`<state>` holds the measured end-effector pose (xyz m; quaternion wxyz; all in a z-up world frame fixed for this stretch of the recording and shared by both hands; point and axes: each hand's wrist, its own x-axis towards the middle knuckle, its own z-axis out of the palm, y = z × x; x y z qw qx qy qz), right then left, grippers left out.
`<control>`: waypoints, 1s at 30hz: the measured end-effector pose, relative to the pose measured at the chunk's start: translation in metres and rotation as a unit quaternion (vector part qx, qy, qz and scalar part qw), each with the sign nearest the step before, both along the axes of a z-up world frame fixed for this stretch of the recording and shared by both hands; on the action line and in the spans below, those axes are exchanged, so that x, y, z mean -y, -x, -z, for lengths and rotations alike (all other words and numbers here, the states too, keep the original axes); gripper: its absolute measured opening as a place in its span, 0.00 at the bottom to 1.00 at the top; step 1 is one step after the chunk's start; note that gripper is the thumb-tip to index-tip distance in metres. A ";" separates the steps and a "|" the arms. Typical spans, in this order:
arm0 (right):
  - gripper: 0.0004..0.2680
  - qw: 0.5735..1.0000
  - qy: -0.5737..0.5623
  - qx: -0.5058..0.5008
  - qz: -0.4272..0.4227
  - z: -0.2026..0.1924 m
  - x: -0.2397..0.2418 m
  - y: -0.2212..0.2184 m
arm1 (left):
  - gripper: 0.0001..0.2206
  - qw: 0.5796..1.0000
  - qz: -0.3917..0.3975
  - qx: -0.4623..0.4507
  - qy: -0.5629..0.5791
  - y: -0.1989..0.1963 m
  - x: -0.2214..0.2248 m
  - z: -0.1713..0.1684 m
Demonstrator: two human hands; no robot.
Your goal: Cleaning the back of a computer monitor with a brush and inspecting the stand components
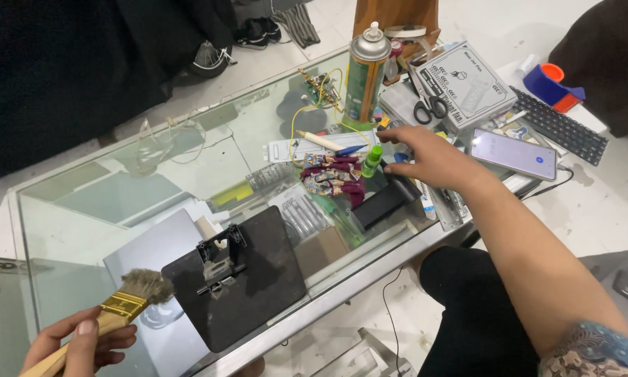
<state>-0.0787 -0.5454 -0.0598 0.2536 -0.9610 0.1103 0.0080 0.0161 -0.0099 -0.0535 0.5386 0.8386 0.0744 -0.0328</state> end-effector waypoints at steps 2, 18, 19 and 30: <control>0.22 1.000 -0.001 0.014 -0.014 0.013 0.004 -0.003 | 0.12 1.000 -0.003 0.003 0.005 0.001 0.000 0.003; 0.06 0.820 -0.538 0.169 0.099 0.023 -0.043 -0.008 | 0.06 0.996 -0.012 0.011 0.083 0.013 0.013 -0.024; 0.06 0.821 -0.543 0.159 0.081 0.022 -0.057 -0.011 | 0.06 0.996 -0.033 0.014 0.082 0.014 0.012 -0.029; 0.10 0.852 -0.502 0.076 0.131 0.022 -0.147 -0.017 | 0.08 0.997 0.000 -0.008 0.083 0.019 0.011 -0.044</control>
